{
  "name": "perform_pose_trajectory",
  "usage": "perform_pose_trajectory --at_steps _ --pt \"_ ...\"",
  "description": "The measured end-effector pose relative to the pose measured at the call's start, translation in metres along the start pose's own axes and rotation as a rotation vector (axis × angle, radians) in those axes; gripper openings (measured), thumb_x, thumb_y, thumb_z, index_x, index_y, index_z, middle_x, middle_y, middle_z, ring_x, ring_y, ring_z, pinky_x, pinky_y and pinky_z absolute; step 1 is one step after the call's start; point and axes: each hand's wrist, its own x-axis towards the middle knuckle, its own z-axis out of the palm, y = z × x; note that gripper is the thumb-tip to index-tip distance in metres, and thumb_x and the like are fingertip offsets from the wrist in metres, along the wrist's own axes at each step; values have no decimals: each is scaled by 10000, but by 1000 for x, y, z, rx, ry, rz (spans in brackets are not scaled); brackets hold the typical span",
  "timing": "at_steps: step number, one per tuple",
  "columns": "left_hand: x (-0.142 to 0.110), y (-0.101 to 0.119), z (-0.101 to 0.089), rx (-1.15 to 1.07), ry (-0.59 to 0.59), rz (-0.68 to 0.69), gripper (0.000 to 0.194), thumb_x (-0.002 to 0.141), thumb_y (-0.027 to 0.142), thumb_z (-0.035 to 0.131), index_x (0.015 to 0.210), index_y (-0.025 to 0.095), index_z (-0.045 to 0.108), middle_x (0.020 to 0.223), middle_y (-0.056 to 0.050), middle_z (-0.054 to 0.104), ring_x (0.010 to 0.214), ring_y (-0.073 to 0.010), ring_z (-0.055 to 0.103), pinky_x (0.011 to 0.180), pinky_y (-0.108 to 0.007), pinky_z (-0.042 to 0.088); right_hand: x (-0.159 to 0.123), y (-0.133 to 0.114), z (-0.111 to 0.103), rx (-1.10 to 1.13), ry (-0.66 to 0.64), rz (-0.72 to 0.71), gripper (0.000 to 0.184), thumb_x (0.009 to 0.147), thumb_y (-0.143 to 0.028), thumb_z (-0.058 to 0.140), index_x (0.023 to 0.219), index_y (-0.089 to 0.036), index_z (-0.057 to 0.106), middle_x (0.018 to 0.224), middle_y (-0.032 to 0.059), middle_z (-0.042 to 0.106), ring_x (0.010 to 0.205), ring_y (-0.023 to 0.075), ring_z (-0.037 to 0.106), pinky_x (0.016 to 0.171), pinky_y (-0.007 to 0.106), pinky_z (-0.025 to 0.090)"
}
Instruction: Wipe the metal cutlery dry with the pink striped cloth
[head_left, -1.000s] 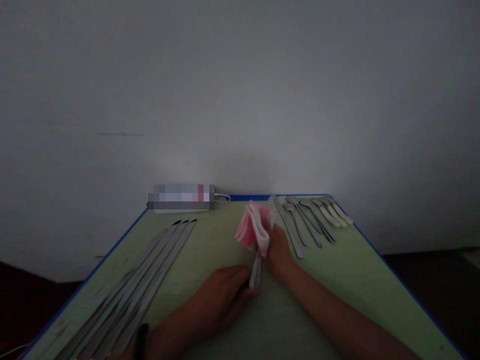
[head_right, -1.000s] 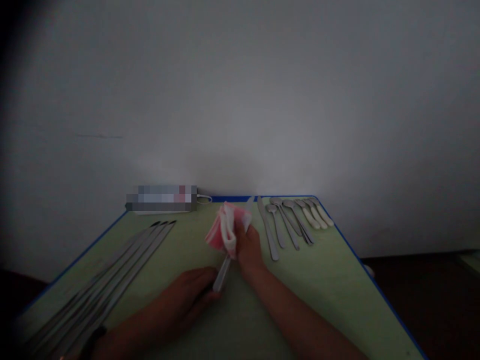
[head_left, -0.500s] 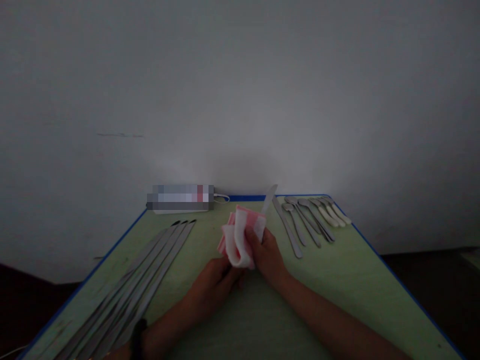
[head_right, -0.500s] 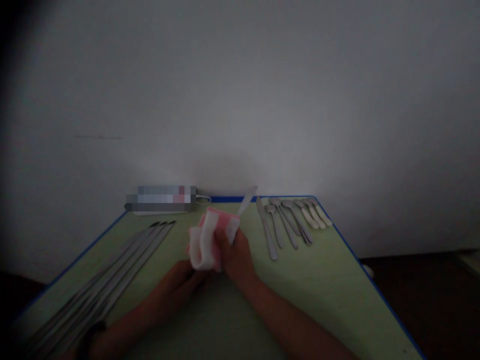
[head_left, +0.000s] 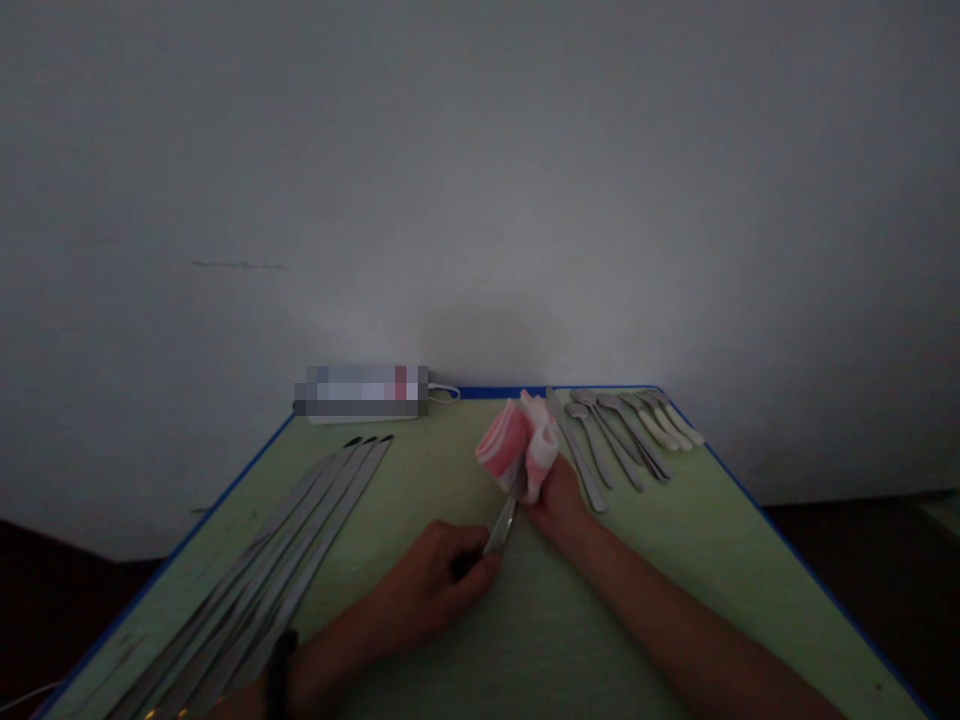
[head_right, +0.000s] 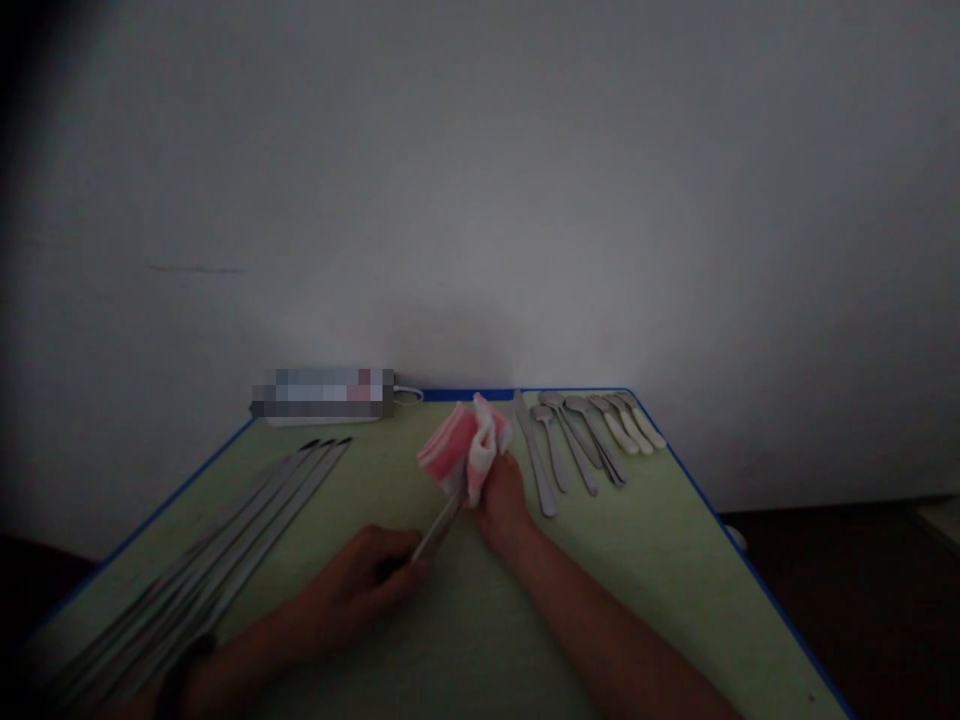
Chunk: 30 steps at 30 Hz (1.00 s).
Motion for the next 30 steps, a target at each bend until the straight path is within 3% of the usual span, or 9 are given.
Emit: perform_pose_trajectory --at_steps 3,7,11,14,18,20,23,30 --pt "2 0 0 -152 133 -60 218 867 293 392 733 161 502 599 42 461 536 -97 456 519 -203 372 -4 0 2 72 -48 93 369 740 -559 545 727 -192 584 593 -9 579 495 127 494 472 250 399" --pt "6 -4 3 -231 242 -93 228 839 311 439 1004 163 494 665 33 519 532 -106 474 511 -215 412 -15 -3 5 -139 -183 18 405 772 -547 527 869 -167 629 715 10 642 619 135 551 596 248 427" --pt "9 -5 6 -91 269 -109 265 783 416 555 849 159 557 647 12 556 576 -128 485 527 -226 391 -22 -7 7 -317 -158 -67 384 796 -515 514 868 -161 642 752 20 650 700 156 567 643 248 429" --pt "11 -1 4 -100 329 -212 359 829 473 463 666 162 535 541 30 493 504 -114 436 471 -219 334 -24 -10 9 -322 -156 -82 365 817 -487 498 925 -169 644 795 25 653 753 163 574 678 248 435" --pt "13 1 0 -166 398 -285 527 878 548 322 546 169 476 481 32 447 459 -103 414 452 -220 311 -25 -14 9 -182 -248 -70 317 785 -400 583 1025 -195 619 939 28 657 863 164 579 785 256 431" --pt "13 -1 -1 -193 385 -300 553 880 570 297 540 170 470 468 33 442 443 -99 406 446 -220 308 -25 -13 8 -126 -292 -39 315 765 -385 611 1013 -190 621 934 32 659 845 163 580 783 263 432" --pt "11 -3 0 -202 268 -253 531 887 551 305 560 168 475 484 33 451 455 -98 418 456 -217 320 -22 -8 6 -94 -285 40 323 769 -430 597 938 -158 637 799 34 658 703 149 560 652 250 427" --pt "4 -2 -4 9 59 -62 407 928 427 319 650 176 477 551 37 507 508 -97 474 537 -209 373 -4 7 0 113 -92 153 338 710 -481 642 703 -148 586 576 -21 548 500 100 439 463 224 342"
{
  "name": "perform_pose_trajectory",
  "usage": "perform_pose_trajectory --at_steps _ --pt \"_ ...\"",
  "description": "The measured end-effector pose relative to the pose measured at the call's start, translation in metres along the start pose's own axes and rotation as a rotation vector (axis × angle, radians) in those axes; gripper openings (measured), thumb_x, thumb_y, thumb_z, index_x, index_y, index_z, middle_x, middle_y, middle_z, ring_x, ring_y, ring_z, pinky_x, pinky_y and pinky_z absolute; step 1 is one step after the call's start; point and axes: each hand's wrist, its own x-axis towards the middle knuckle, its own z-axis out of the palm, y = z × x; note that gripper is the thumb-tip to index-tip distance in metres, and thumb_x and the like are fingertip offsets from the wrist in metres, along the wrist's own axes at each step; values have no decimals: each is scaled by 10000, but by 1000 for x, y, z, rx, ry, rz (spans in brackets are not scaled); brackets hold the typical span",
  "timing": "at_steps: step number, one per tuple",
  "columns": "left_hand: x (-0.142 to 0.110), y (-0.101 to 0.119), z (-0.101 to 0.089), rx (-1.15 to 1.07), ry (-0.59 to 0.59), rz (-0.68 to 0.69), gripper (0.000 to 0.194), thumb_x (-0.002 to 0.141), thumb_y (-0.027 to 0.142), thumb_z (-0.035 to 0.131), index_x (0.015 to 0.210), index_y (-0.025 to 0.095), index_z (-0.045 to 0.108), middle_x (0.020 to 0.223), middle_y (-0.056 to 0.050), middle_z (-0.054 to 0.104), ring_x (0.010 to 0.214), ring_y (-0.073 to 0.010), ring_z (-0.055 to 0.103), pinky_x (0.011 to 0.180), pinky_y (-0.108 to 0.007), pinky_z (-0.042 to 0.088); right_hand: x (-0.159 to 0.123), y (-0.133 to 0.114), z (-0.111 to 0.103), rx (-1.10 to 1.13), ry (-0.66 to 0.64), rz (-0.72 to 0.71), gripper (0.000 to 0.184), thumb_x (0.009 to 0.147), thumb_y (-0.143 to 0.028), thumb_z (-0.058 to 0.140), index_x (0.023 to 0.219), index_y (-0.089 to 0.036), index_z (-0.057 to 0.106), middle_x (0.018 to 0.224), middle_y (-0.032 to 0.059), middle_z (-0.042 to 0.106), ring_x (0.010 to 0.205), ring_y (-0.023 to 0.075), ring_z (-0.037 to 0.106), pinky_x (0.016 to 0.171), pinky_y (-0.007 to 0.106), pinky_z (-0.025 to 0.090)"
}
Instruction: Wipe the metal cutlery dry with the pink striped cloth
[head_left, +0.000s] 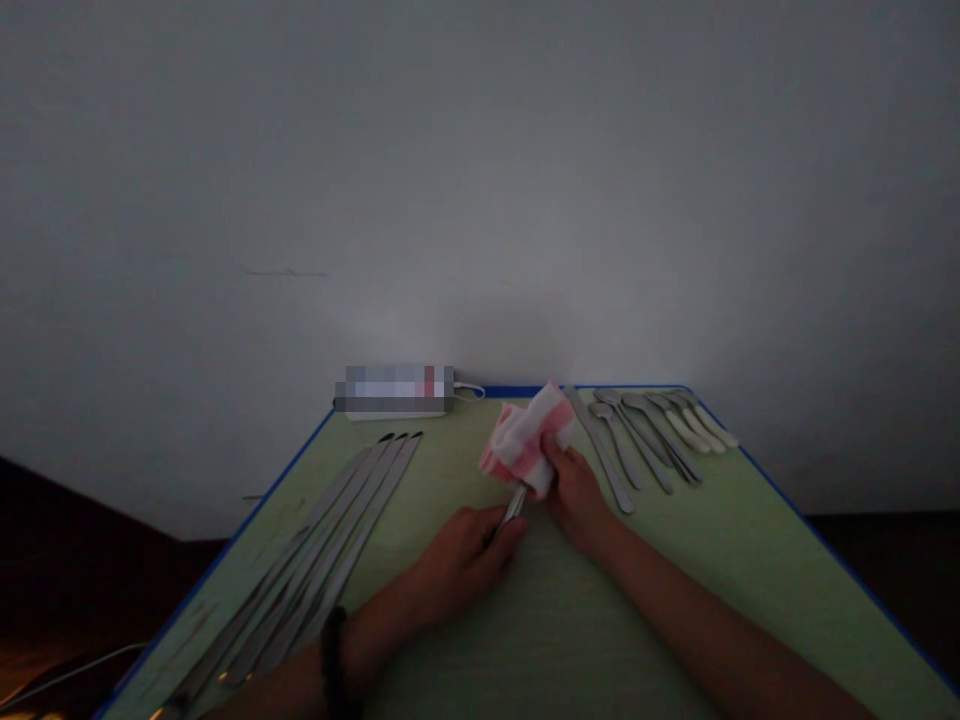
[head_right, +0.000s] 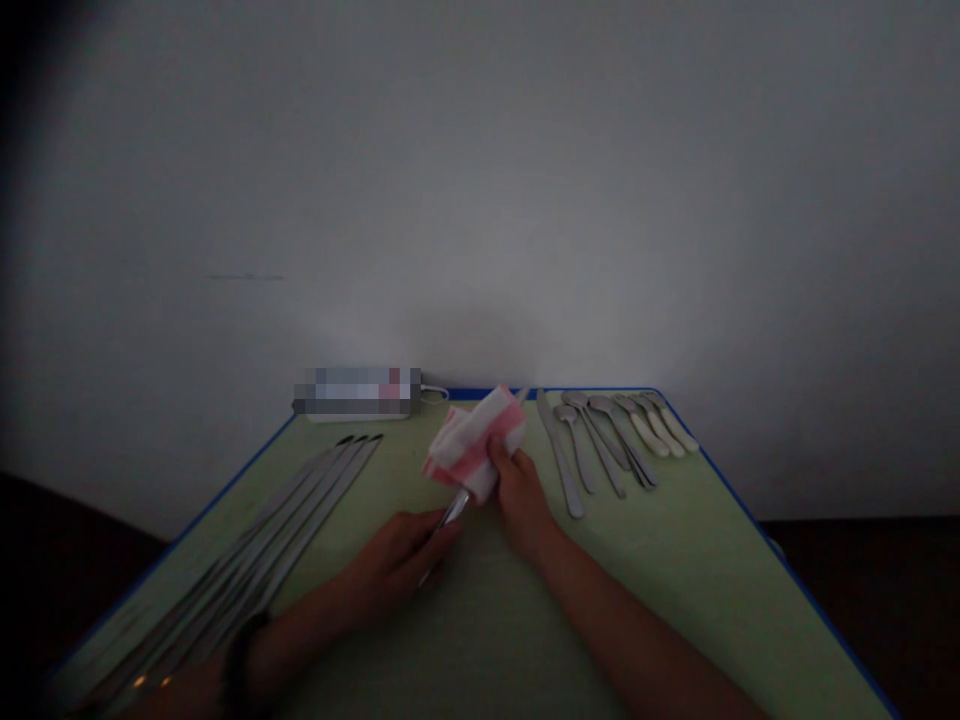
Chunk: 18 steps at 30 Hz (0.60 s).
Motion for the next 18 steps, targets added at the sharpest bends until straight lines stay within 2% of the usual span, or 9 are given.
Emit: perform_pose_trajectory --at_steps 5,7,9,11,14,18 --pt "-2 3 2 151 -25 31 343 947 364 294 757 179 510 602 21 564 548 -111 527 557 -208 387 14 -27 2 221 102 -67 171 737 -333 615 820 -185 601 729 -10 641 597 122 540 508 232 417" --pt "-2 5 3 213 -6 17 327 942 370 304 785 179 517 637 11 571 564 -121 533 531 -213 374 18 -43 3 308 137 -73 73 748 -261 561 769 -194 581 700 -27 631 625 116 558 548 228 440" --pt "-3 7 4 224 11 19 324 943 375 302 821 179 528 696 -1 588 612 -131 551 556 -221 385 20 -57 4 345 132 -87 79 758 -252 502 730 -203 557 646 -43 598 566 102 531 540 226 438" --pt "-4 10 2 187 22 39 328 946 382 293 864 183 540 737 -3 592 655 -133 557 601 -228 401 20 -65 2 283 138 -153 108 763 -267 467 693 -211 527 581 -56 539 496 93 472 515 226 422" --pt "-5 11 -1 88 -10 38 367 953 390 258 896 187 558 643 28 538 594 -118 523 597 -225 400 16 -67 0 25 176 -261 128 769 -271 471 658 -220 509 532 -45 488 481 103 430 482 230 378" --pt "-4 7 -3 -16 -51 -19 408 949 409 244 869 175 567 566 51 470 525 -106 469 540 -209 378 3 -57 2 -160 180 -277 202 787 -307 508 611 -209 515 501 -12 483 485 116 401 446 245 311"
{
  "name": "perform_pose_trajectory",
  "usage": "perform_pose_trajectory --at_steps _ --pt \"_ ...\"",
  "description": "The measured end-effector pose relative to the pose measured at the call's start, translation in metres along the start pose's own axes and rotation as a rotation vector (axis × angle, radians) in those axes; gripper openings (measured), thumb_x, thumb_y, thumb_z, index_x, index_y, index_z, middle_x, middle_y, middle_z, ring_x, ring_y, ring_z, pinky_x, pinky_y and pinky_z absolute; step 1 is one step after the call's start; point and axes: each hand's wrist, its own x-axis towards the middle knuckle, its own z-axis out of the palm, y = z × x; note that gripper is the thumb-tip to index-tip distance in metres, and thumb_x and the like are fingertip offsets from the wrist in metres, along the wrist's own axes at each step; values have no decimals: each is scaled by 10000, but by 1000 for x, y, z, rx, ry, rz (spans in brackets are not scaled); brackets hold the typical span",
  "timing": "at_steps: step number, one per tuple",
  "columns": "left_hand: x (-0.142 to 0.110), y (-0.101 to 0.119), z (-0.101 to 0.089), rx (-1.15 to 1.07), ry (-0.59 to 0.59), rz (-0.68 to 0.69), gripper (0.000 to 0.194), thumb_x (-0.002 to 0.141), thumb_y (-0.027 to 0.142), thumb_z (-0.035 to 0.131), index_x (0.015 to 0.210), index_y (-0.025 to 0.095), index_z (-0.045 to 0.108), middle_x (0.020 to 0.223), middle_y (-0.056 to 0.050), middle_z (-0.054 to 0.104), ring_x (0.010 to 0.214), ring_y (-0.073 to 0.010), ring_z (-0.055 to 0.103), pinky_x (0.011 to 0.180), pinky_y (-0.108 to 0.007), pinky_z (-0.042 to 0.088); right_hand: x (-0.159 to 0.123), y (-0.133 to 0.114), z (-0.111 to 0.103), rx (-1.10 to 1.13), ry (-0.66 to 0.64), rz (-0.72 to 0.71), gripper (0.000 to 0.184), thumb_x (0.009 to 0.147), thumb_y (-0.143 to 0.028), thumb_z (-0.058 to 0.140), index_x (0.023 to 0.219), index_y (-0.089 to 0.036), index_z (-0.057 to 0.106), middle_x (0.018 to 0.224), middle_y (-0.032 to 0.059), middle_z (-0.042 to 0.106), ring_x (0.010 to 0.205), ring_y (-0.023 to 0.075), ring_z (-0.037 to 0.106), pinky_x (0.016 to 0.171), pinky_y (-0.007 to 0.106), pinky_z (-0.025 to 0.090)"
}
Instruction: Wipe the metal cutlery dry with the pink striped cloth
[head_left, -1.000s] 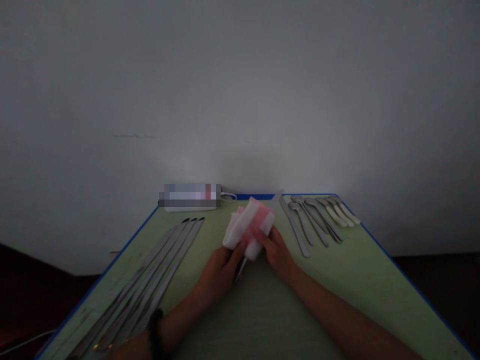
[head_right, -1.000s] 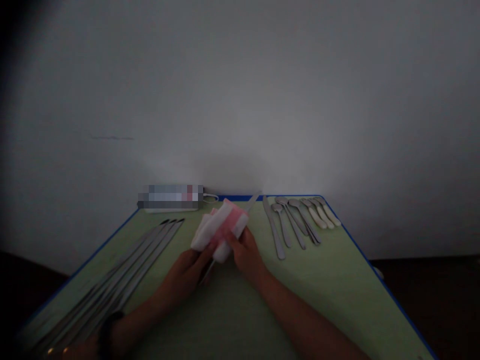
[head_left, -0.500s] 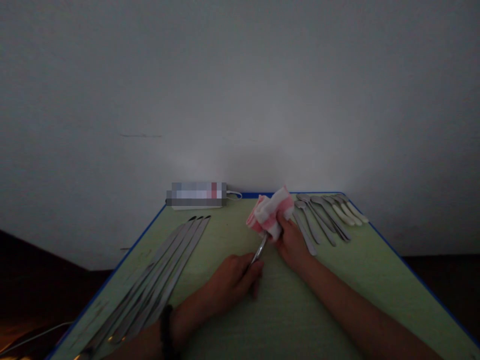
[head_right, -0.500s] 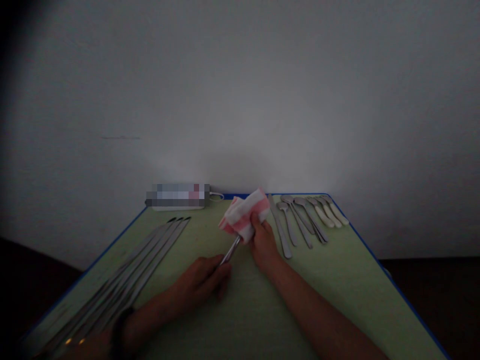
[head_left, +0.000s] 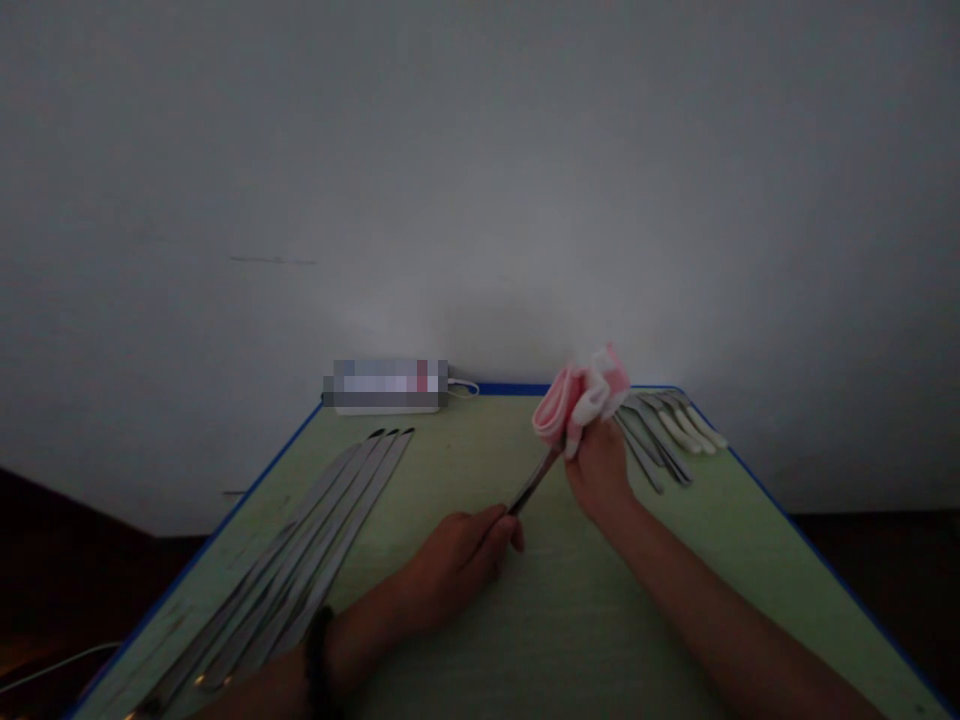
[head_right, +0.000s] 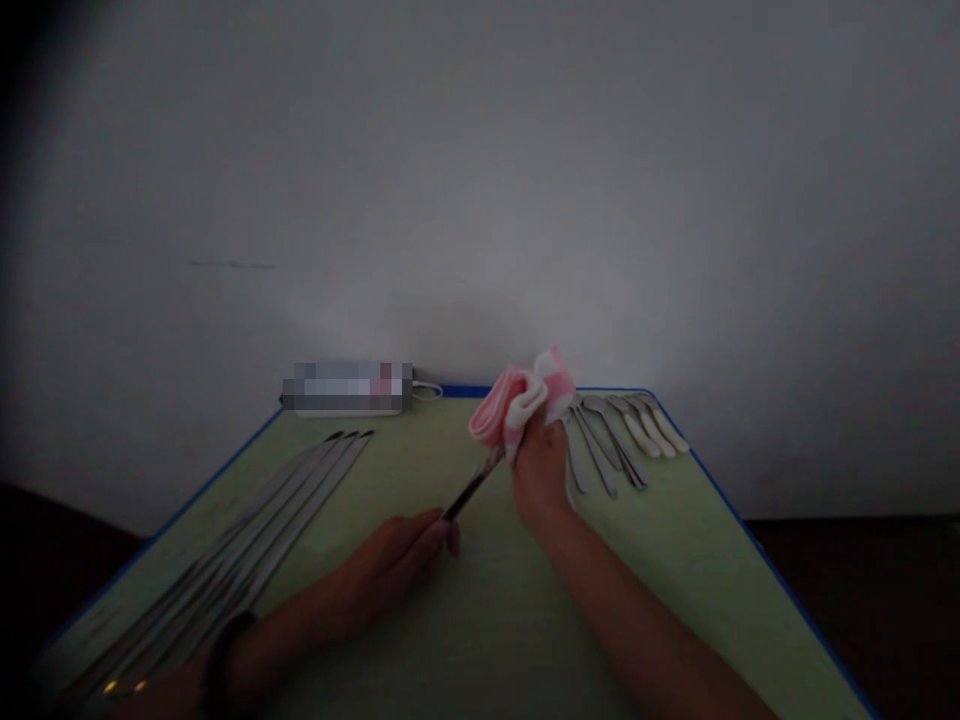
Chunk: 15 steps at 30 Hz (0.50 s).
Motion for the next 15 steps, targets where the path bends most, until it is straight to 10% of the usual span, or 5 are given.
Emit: perform_pose_trajectory --at_steps 15 --pt "7 -9 7 124 153 -19 374 947 346 224 867 191 554 609 12 550 571 -136 541 587 -239 422 -34 37 14 -426 -55 13 467 772 -579 481 557 -167 525 514 -2 494 493 120 419 452 251 283"
